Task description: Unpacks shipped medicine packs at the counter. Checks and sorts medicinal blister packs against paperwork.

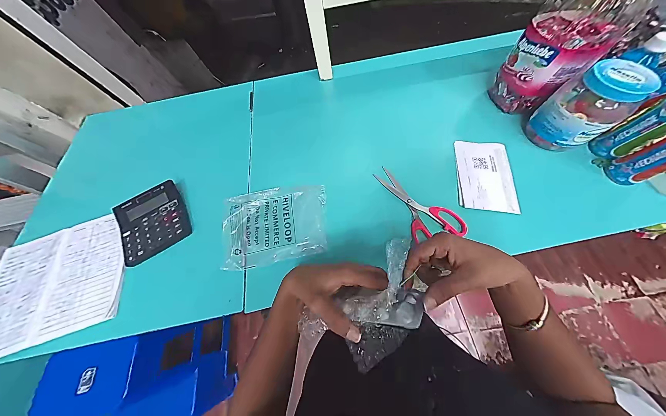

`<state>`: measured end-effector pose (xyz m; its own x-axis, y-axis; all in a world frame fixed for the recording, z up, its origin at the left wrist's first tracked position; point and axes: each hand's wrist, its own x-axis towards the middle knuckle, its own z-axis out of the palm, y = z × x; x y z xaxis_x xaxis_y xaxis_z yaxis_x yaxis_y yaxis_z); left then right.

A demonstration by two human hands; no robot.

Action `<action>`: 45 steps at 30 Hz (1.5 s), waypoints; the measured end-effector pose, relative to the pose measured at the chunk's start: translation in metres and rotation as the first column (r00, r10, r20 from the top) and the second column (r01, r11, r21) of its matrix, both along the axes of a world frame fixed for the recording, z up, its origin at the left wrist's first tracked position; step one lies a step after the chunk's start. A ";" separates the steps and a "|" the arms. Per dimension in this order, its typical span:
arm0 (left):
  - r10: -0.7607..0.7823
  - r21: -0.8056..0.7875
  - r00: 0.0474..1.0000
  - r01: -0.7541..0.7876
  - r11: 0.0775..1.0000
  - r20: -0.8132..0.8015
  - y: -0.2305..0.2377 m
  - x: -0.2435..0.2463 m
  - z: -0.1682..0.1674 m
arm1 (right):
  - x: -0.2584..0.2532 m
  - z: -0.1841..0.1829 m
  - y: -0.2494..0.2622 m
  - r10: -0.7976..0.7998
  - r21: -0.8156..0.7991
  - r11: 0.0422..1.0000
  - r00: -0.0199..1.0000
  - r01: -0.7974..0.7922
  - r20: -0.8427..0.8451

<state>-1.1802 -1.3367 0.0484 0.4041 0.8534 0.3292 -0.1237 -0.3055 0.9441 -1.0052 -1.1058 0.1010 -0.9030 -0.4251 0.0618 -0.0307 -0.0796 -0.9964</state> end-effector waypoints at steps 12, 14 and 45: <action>-0.046 -0.060 0.999 0.046 0.997 0.001 -0.003 -0.002 0.009 | -0.011 0.003 -0.022 0.023 0.096 0.995 0.965 0.002 -0.260; -0.062 -0.073 0.995 0.057 0.996 -0.072 -0.004 -0.001 0.011 | -0.010 0.003 -0.027 0.002 0.137 0.990 0.962 0.037 -0.273; 0.204 -0.035 0.961 -0.214 0.976 -0.185 -0.018 0.004 0.035 | 0.023 0.017 -0.041 -0.498 0.158 0.799 0.785 0.581 -0.368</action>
